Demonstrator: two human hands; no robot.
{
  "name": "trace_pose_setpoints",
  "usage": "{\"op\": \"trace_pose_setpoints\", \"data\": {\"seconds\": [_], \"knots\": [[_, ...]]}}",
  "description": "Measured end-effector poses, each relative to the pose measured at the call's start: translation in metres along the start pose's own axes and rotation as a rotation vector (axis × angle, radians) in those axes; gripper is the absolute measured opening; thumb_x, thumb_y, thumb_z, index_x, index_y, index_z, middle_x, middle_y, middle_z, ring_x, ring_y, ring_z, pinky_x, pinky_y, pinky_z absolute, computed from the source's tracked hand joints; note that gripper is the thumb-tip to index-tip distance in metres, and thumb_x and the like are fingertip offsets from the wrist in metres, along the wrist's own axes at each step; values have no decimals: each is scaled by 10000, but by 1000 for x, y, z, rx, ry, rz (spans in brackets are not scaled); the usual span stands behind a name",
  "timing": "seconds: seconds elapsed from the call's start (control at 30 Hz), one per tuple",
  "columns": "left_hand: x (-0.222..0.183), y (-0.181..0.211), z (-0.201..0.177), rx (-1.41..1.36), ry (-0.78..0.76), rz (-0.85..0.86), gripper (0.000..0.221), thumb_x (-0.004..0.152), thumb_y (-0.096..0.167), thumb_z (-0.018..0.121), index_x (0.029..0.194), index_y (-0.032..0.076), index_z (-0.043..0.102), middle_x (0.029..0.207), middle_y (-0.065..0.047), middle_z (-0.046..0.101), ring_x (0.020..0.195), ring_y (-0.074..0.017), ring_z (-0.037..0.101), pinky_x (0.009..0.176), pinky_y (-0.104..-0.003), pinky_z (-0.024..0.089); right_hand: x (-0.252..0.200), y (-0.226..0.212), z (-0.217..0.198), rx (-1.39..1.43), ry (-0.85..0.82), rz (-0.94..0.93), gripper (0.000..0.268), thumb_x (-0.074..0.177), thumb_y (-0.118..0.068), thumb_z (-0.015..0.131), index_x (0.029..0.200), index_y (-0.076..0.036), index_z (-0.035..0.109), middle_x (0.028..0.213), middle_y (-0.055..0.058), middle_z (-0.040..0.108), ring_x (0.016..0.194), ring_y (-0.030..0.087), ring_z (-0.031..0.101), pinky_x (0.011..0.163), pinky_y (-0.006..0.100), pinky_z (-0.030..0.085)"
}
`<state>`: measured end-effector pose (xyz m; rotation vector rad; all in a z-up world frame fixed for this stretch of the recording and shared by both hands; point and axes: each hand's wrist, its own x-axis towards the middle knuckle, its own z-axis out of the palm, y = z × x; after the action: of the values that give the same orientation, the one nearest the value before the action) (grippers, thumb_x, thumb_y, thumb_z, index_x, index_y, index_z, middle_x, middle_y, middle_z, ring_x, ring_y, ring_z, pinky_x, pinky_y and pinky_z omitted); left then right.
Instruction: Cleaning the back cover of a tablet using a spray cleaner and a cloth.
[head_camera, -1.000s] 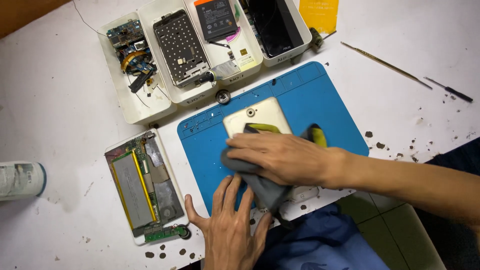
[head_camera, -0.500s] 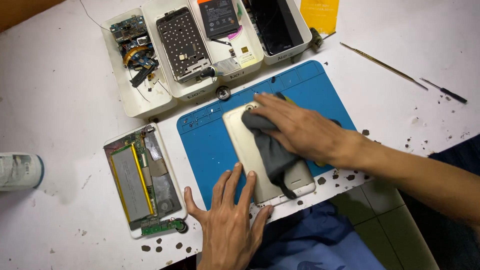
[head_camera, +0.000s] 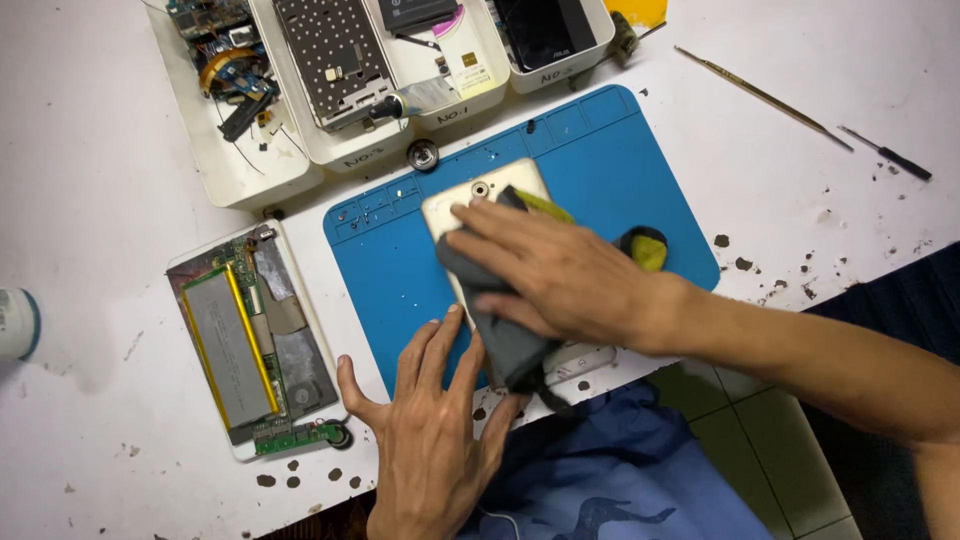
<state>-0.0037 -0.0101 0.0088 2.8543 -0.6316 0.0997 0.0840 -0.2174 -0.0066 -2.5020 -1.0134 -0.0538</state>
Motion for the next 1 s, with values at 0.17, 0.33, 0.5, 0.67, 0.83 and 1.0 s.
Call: {"op": "trace_pose_setpoints", "data": {"seconds": [0.17, 0.33, 0.5, 0.67, 0.83, 1.0], "knots": [[-2, -7, 2, -67, -7, -6, 595, 830, 590, 721, 1329, 277, 633, 1493, 19, 546, 1353, -190, 496, 1044, -787, 137, -48, 0, -19, 76, 8, -66, 600, 926, -259, 742, 1426, -12, 525, 1539, 247, 485, 1437, 397, 485, 1193, 495, 408], [-1, -4, 1, -85, 52, 11, 579, 823, 552, 748, 1308, 257, 635, 1463, 1, 576, 1331, -190, 532, 1074, -768, 131, -40, -10, -8, 85, 60, -39, 568, 912, -225, 759, 1397, -7, 560, 1468, 280, 544, 1359, 428, 561, 1147, 528, 477], [-2, -9, 1, -100, 7, 5, 637, 800, 586, 768, 1335, 268, 634, 1484, 14, 557, 1343, -192, 512, 1071, -772, 108, -74, -10, -22, 177, 36, -146, 341, 968, -159, 669, 1283, -32, 640, 1284, 182, 595, 1186, 377, 602, 1062, 506, 517], [-4, -8, 3, -103, 3, 20, 649, 811, 584, 764, 1356, 265, 612, 1491, 1, 547, 1345, -205, 513, 1064, -780, 117, -59, -8, -10, 126, 94, -7, 508, 872, -93, 767, 1345, 2, 609, 1362, 228, 604, 1266, 408, 594, 1147, 505, 489], [-4, -11, 6, -103, 22, 26, 618, 802, 547, 774, 1334, 265, 634, 1502, 11, 545, 1351, -207, 515, 1069, -770, 103, -66, -21, -6, 262, 82, -135, 445, 889, 85, 638, 1331, 81, 587, 1419, 283, 575, 1386, 439, 530, 1165, 539, 460], [-4, -9, 9, -76, 14, 19, 627, 800, 596, 762, 1329, 288, 629, 1487, 11, 551, 1344, -209, 503, 1027, -800, 143, -54, 19, -20, 60, 65, 129, 624, 826, -5, 723, 1418, 39, 531, 1508, 276, 509, 1436, 404, 472, 1215, 448, 377]]}}
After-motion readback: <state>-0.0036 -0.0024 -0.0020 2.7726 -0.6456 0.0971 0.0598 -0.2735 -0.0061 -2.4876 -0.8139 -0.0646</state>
